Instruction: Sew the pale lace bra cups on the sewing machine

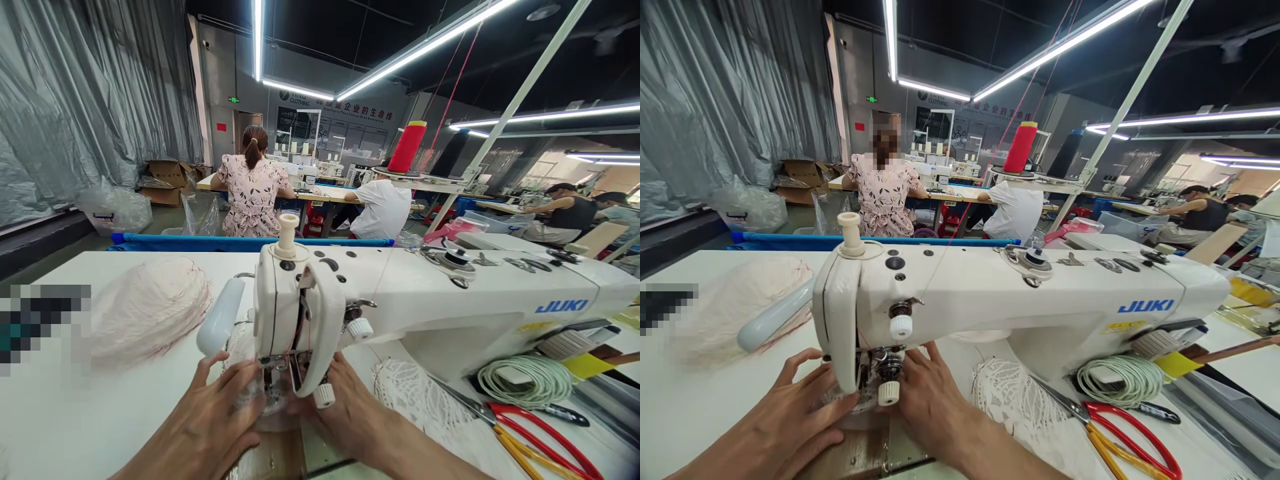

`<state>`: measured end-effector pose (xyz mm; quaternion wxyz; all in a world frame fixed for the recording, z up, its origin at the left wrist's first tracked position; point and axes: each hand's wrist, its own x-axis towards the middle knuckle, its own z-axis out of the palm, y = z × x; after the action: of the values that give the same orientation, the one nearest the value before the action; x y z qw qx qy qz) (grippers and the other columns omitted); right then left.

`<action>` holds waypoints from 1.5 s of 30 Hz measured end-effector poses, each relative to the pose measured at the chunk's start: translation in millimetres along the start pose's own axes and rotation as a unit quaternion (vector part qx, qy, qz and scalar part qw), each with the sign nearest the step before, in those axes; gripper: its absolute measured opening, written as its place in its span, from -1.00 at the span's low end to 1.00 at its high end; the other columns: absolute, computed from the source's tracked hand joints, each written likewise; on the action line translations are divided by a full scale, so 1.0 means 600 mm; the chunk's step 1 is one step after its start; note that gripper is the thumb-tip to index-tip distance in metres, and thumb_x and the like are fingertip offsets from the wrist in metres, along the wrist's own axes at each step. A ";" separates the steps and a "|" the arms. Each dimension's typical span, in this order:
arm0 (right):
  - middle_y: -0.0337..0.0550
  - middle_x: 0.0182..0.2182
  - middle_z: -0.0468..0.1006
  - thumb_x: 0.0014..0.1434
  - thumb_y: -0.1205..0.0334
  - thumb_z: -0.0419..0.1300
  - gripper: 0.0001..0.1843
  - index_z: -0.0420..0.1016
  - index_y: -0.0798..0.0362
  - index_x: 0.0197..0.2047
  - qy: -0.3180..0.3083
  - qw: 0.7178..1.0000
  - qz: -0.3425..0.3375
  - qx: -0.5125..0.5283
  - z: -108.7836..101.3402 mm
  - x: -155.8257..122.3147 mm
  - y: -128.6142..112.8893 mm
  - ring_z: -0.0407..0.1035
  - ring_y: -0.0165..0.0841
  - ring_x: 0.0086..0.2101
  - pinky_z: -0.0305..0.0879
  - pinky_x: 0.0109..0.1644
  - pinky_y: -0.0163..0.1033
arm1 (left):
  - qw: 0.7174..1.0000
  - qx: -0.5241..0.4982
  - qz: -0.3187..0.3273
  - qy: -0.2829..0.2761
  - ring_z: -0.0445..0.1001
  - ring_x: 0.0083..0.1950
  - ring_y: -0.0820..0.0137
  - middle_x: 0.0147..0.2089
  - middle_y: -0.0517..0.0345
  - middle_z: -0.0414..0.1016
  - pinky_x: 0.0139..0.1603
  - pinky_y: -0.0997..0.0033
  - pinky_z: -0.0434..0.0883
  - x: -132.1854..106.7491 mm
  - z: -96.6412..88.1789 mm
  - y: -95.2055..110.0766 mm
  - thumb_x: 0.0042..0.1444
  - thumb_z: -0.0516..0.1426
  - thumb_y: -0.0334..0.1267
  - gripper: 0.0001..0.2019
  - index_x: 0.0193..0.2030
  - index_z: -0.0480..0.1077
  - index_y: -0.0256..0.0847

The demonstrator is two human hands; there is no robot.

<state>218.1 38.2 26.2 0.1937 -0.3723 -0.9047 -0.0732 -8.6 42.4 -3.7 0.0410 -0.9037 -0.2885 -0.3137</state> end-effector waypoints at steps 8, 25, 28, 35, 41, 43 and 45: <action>-0.06 -0.23 0.55 0.33 0.05 -0.04 -0.65 0.42 0.14 -0.19 0.069 0.993 -0.069 0.070 0.019 -0.029 -0.023 0.38 -0.32 -0.27 0.19 -0.05 -0.12 | 0.995 0.068 0.065 0.036 0.40 -0.26 0.40 -0.31 0.16 0.48 -0.07 0.25 0.18 0.000 0.013 0.016 0.20 -0.08 -0.50 -0.74 -0.20 0.42 -0.25; -0.20 -0.42 0.53 0.32 0.12 0.02 -0.75 0.42 0.08 -0.24 0.065 0.995 -0.027 0.063 0.024 -0.030 -0.017 0.37 -0.33 -0.30 0.04 0.01 -0.07 | 0.987 0.114 0.047 0.099 0.41 -0.32 0.43 -0.38 0.18 0.48 -0.10 0.27 0.23 0.006 0.013 0.029 0.25 -0.16 -0.52 -0.65 -0.28 0.43 -0.23; -0.18 -0.38 0.52 0.29 0.14 0.06 -0.80 0.40 0.08 -0.28 0.040 0.998 0.002 0.042 0.017 -0.030 -0.015 0.36 -0.32 -0.24 0.01 0.04 -0.06 | 0.989 0.129 0.034 0.060 0.42 -0.20 0.39 -0.26 0.14 0.51 0.04 0.21 0.16 -0.004 0.020 0.021 0.29 -0.10 -0.39 -0.73 -0.20 0.43 -0.21; -0.19 -0.35 0.51 0.30 0.19 0.05 -0.82 0.37 0.08 -0.30 0.060 0.997 0.002 0.042 -0.003 -0.024 -0.019 0.35 -0.34 -0.25 -0.02 0.08 -0.07 | 0.992 0.129 0.013 -0.001 0.40 -0.22 0.38 -0.32 0.23 0.43 0.09 0.10 0.06 0.017 -0.001 -0.009 0.30 -0.16 -0.43 -0.71 -0.31 0.34 -0.19; -0.24 -0.55 0.42 0.34 0.10 -0.04 -0.59 0.31 0.08 -0.50 0.054 0.992 -0.114 0.005 -0.004 -0.023 -0.053 0.28 -0.41 -0.47 0.13 -0.19 -0.21 | 0.991 0.131 -0.012 -0.021 0.36 -0.43 0.42 -0.42 0.25 0.37 -0.14 0.29 0.18 0.020 -0.045 0.006 0.14 -0.13 -0.68 -0.66 -0.44 0.27 -0.21; -0.29 -0.65 0.30 0.35 0.17 -0.08 -0.53 0.20 0.07 -0.61 0.087 0.984 -0.153 -0.006 0.002 -0.026 -0.070 0.19 -0.45 -0.56 0.09 -0.31 -0.26 | 0.987 0.163 -0.004 0.000 0.32 -0.47 0.39 -0.49 0.24 0.32 -0.18 0.29 0.18 -0.006 -0.052 0.023 0.09 -0.13 -0.70 -0.65 -0.51 0.24 -0.20; -0.33 -0.70 0.21 0.36 0.25 -0.12 -0.51 0.14 0.08 -0.63 0.103 0.979 -0.177 0.002 0.000 -0.028 -0.089 0.08 -0.47 -0.62 0.04 -0.37 -0.28 | 0.982 0.183 0.004 0.036 0.27 -0.50 0.37 -0.53 0.22 0.28 -0.22 0.29 0.18 -0.042 -0.060 0.048 0.05 -0.14 -0.68 -0.66 -0.54 0.22 -0.19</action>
<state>191.3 -10.6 19.9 0.2706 -0.1959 -0.9318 -0.1421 -28.5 -2.9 13.4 0.2172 -0.8703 -0.3355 -0.2878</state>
